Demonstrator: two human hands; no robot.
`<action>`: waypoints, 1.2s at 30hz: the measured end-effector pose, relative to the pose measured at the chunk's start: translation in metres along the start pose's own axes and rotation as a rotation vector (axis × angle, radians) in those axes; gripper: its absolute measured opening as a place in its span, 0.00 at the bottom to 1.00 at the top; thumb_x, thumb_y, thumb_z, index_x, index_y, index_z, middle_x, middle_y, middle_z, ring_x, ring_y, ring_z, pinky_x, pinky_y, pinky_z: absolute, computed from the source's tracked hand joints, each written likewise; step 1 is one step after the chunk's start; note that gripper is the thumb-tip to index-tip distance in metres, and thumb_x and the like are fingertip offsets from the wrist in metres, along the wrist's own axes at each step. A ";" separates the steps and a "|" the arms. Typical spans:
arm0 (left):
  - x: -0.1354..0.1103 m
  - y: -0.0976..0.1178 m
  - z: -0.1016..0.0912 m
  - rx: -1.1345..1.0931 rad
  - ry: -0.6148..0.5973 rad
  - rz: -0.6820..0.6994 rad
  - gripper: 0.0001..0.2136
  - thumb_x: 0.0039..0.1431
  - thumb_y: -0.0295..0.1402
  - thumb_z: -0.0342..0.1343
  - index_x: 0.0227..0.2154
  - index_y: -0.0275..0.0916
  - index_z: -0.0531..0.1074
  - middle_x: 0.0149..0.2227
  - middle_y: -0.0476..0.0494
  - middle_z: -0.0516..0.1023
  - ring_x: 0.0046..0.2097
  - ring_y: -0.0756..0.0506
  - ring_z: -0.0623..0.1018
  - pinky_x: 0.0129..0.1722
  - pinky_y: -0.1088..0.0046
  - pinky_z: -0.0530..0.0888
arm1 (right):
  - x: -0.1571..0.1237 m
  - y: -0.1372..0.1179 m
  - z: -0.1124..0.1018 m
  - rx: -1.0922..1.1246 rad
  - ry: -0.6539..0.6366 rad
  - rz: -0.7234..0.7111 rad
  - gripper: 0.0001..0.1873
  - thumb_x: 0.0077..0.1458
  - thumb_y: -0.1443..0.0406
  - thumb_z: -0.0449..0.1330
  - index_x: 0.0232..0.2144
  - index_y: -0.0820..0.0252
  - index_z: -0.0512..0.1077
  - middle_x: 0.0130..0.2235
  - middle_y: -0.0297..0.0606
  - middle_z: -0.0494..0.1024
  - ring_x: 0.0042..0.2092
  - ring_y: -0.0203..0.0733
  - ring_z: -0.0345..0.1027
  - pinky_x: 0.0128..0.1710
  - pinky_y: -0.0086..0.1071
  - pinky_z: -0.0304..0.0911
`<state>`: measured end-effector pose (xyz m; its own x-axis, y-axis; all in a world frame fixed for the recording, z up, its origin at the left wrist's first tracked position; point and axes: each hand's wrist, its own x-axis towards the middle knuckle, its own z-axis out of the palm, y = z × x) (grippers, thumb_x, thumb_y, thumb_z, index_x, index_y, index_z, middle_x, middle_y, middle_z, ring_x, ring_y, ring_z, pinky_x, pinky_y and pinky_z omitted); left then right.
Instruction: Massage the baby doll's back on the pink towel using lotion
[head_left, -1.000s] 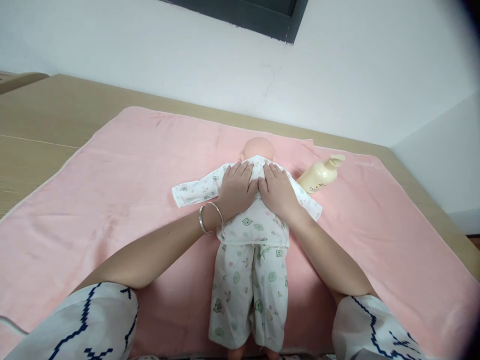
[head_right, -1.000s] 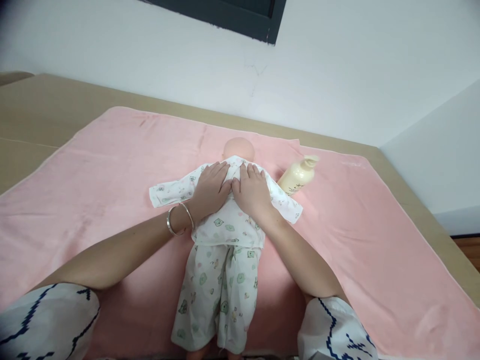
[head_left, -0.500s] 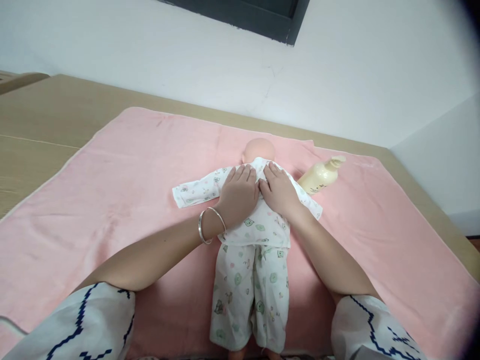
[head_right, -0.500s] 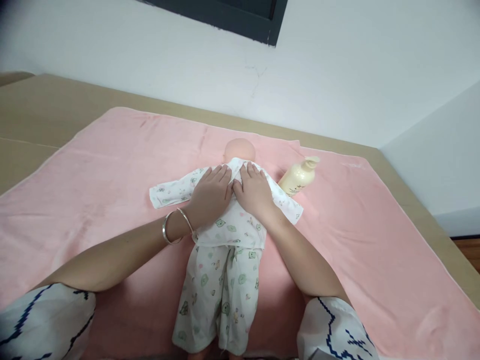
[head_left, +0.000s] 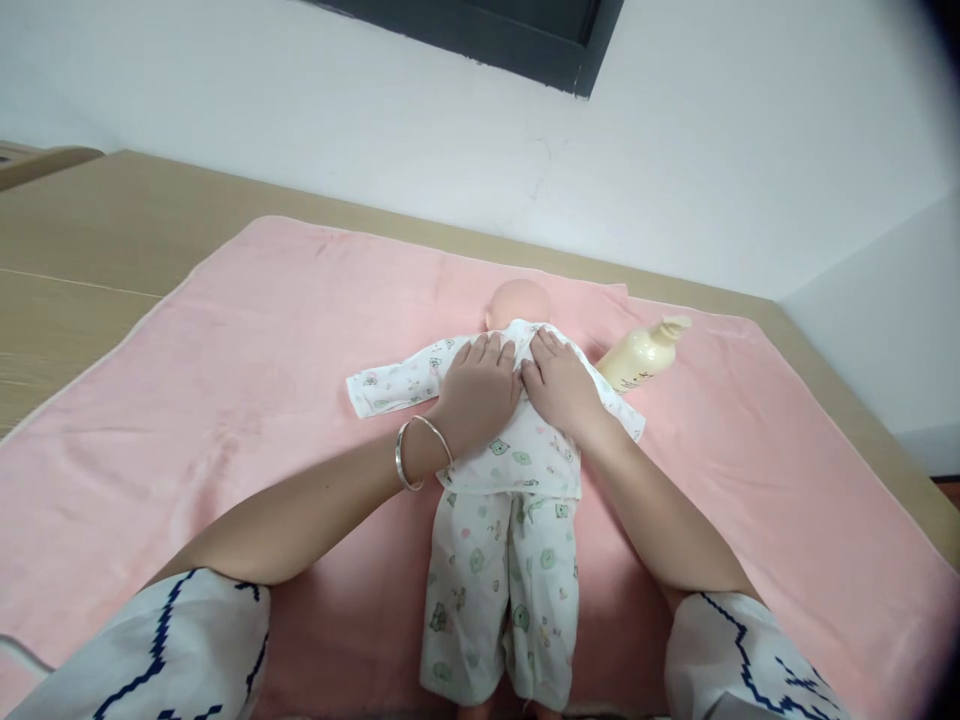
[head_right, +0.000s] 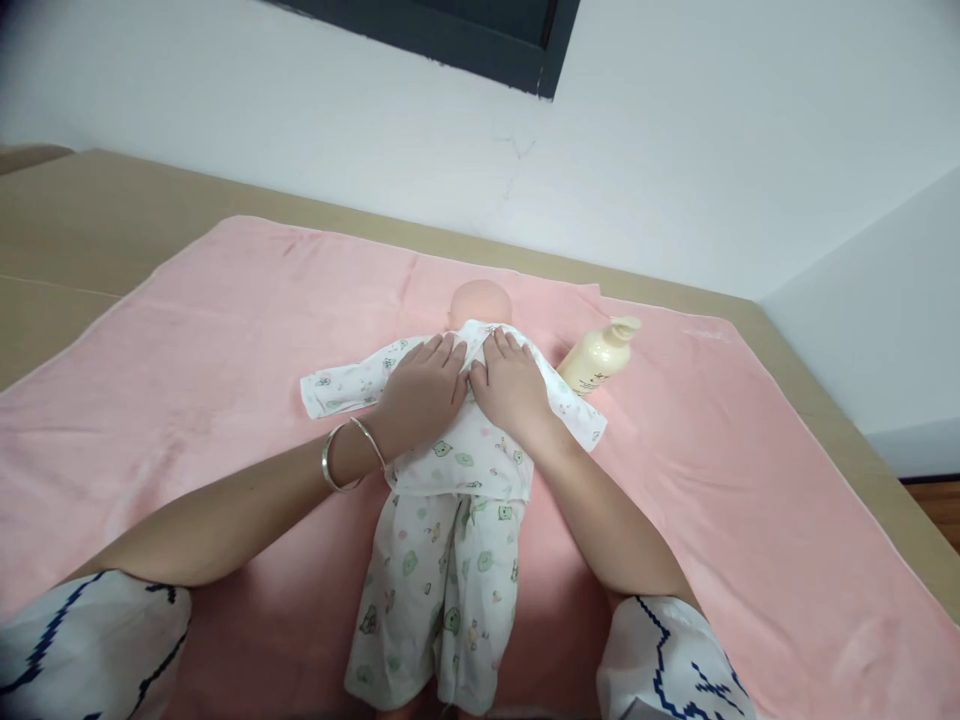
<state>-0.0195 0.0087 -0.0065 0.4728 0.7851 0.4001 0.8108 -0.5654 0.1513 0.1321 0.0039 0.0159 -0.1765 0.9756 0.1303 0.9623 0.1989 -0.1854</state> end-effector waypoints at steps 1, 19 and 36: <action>0.001 -0.002 0.000 0.002 0.001 0.019 0.22 0.70 0.32 0.42 0.61 0.24 0.66 0.62 0.23 0.70 0.65 0.32 0.69 0.65 0.51 0.67 | -0.001 -0.001 0.001 -0.006 0.000 0.007 0.30 0.68 0.64 0.42 0.65 0.77 0.61 0.69 0.58 0.60 0.72 0.57 0.51 0.70 0.53 0.49; 0.011 -0.013 -0.007 0.035 -0.052 0.143 0.16 0.68 0.29 0.43 0.45 0.29 0.76 0.49 0.28 0.79 0.55 0.33 0.76 0.57 0.54 0.72 | -0.015 -0.013 0.005 -0.079 0.076 0.027 0.30 0.69 0.64 0.41 0.64 0.81 0.62 0.65 0.61 0.67 0.69 0.59 0.57 0.69 0.52 0.53; 0.012 -0.019 -0.004 -0.025 -0.052 0.143 0.17 0.68 0.28 0.42 0.47 0.32 0.76 0.51 0.30 0.78 0.59 0.35 0.74 0.60 0.54 0.71 | -0.024 -0.020 -0.001 -0.120 0.037 -0.030 0.30 0.68 0.65 0.41 0.65 0.82 0.61 0.66 0.63 0.65 0.70 0.60 0.56 0.69 0.50 0.52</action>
<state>-0.0304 0.0273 -0.0012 0.6007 0.7079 0.3716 0.7256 -0.6779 0.1184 0.1173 -0.0238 0.0170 -0.1998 0.9649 0.1706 0.9749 0.2132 -0.0637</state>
